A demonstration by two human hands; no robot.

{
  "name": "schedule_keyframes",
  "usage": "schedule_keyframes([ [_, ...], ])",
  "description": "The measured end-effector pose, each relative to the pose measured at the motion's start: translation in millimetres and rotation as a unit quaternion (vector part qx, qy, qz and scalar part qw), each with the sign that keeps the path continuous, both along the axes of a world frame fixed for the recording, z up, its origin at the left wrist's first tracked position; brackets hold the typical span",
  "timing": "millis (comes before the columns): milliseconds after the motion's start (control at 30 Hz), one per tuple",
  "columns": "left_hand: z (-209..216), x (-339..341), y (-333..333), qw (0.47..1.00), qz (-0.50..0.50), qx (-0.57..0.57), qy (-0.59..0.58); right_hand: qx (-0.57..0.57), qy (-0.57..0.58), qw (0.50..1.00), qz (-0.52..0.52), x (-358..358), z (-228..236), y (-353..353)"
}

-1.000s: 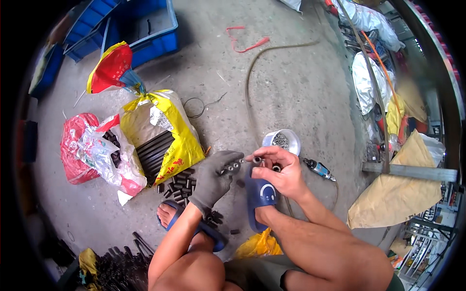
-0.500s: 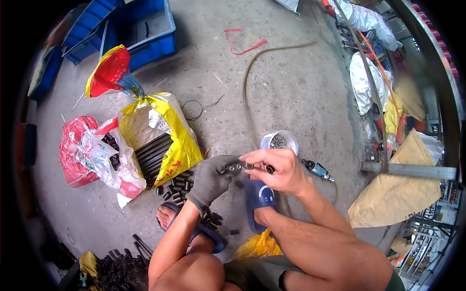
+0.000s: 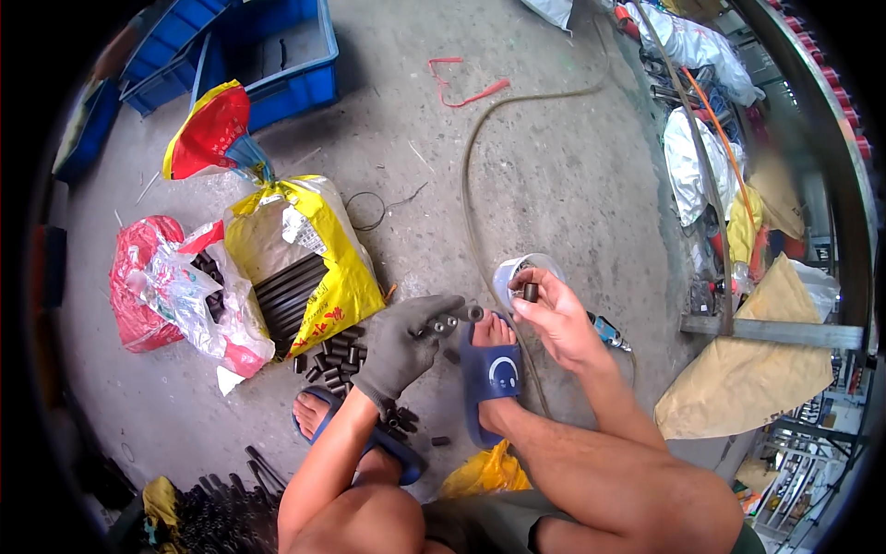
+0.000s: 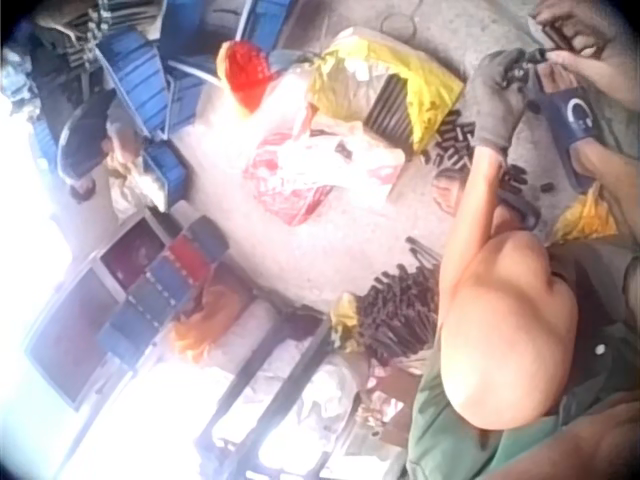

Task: The person slides metal rings onto metal rods and uses a pneumatic tool to press and finish the assembly on the end of each rod.

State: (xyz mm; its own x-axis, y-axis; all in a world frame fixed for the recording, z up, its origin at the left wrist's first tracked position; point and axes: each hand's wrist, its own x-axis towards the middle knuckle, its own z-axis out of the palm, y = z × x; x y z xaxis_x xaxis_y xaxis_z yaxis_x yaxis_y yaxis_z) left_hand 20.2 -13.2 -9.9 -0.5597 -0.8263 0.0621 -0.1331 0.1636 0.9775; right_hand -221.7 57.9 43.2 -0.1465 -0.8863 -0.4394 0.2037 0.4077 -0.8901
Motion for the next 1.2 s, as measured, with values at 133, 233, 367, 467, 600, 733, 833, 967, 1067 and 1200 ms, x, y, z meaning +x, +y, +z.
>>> schedule_keyframes([
  [133,-2,-10,-4,0.999,-0.031,-0.004,0.010,-0.065,0.134,0.988,0.034,10,28,2],
  [233,-12,-7,-3,0.999,-0.020,-0.027,0.021,-0.129,0.226,0.964,0.047,34,53,-8],
  [367,-9,-8,-5,1.000,-0.020,-0.020,0.008,-0.229,0.415,0.865,0.167,51,87,-28],
  [467,-9,-9,-6,1.000,-0.019,-0.001,0.015,-0.256,0.455,0.828,0.205,56,88,-38],
  [600,-9,-10,-8,0.999,-0.021,0.012,0.021,-0.263,0.509,0.783,0.243,56,83,-40],
  [733,-10,-11,-10,0.999,-0.027,0.034,0.024,-0.285,0.583,0.697,0.305,57,73,-48],
  [833,-12,-8,-13,0.999,-0.030,0.040,-0.001,-0.335,0.596,0.676,0.275,63,67,-55],
  [967,-24,4,-13,0.999,0.004,0.053,0.004,-0.378,0.532,0.740,0.160,59,31,-27],
  [1067,-33,-5,-16,0.992,0.018,0.117,0.040,-0.204,0.567,0.723,0.339,54,-46,2],
  [1200,-29,1,-15,0.995,0.037,0.086,0.025,-0.141,0.609,0.651,0.431,62,-106,22],
])
